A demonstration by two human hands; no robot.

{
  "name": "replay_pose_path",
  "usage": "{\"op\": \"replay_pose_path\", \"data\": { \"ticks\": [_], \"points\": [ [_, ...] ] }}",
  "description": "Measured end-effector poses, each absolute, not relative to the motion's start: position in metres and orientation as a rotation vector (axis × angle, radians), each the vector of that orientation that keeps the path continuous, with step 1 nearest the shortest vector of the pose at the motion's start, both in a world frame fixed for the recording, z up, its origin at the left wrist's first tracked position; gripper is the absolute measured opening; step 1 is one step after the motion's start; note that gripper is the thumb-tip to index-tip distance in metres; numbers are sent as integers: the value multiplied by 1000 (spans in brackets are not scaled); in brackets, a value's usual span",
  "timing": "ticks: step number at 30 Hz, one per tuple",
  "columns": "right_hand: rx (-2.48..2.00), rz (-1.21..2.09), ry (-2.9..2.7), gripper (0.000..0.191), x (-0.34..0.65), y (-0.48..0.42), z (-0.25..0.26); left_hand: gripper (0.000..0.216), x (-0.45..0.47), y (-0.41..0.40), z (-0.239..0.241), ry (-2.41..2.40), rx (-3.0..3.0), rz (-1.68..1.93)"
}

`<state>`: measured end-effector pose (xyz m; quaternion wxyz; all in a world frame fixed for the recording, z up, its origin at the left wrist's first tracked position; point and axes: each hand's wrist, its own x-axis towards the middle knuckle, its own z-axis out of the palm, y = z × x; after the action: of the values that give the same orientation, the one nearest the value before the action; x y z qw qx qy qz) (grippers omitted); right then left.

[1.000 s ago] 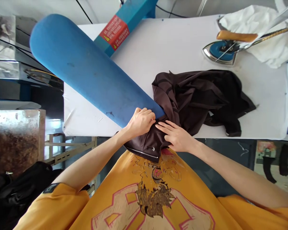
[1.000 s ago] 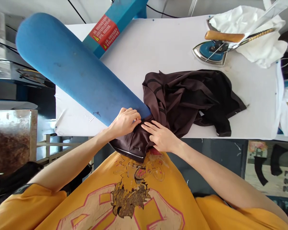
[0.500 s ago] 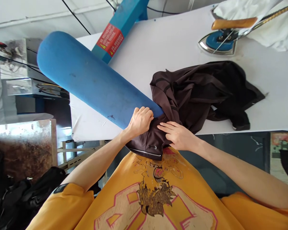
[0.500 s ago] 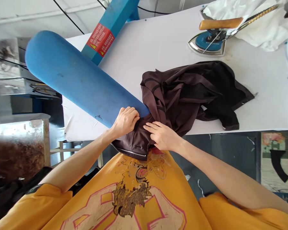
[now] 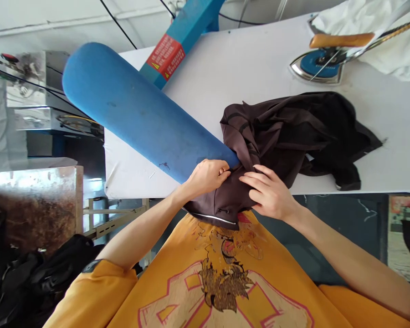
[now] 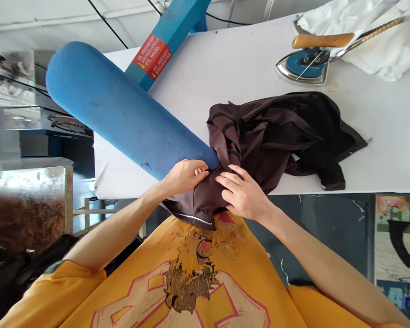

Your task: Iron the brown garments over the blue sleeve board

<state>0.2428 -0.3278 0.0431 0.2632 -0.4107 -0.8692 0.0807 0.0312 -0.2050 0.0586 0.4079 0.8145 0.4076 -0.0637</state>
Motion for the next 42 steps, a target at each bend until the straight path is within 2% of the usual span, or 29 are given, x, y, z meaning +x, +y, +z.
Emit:
{"op": "replay_pose_path", "data": {
  "ticks": [6,12,20,22,25,29,31,34,37,42],
  "points": [
    [-1324,-9,-2033,5,244,-350,55,33,16,-201,55,868,1270,-6],
    [-1396,48,-1932,16,240,-370,47,30,13,-216,50,827,727,37],
    [-1502,134,-1799,22,239,-389,42,27,14,-223,47,811,524,64],
    [-1605,270,-1645,26,234,-397,33,28,14,-227,47,819,505,77],
    [-1725,757,-1018,39,225,-403,20,31,16,-235,46,833,545,119],
    [-1389,1475,-75,54,217,-394,21,33,21,-247,46,834,753,178],
    [-1213,1694,80,62,210,-387,31,31,24,-252,46,832,905,190],
    [-1188,1851,132,56,195,-376,47,26,29,-261,49,808,1145,147],
    [-1434,1754,105,49,184,-372,62,25,31,-269,54,799,1269,117],
    [-2013,1141,-350,42,183,-379,89,41,24,-275,58,736,1105,118]
  ]
}}
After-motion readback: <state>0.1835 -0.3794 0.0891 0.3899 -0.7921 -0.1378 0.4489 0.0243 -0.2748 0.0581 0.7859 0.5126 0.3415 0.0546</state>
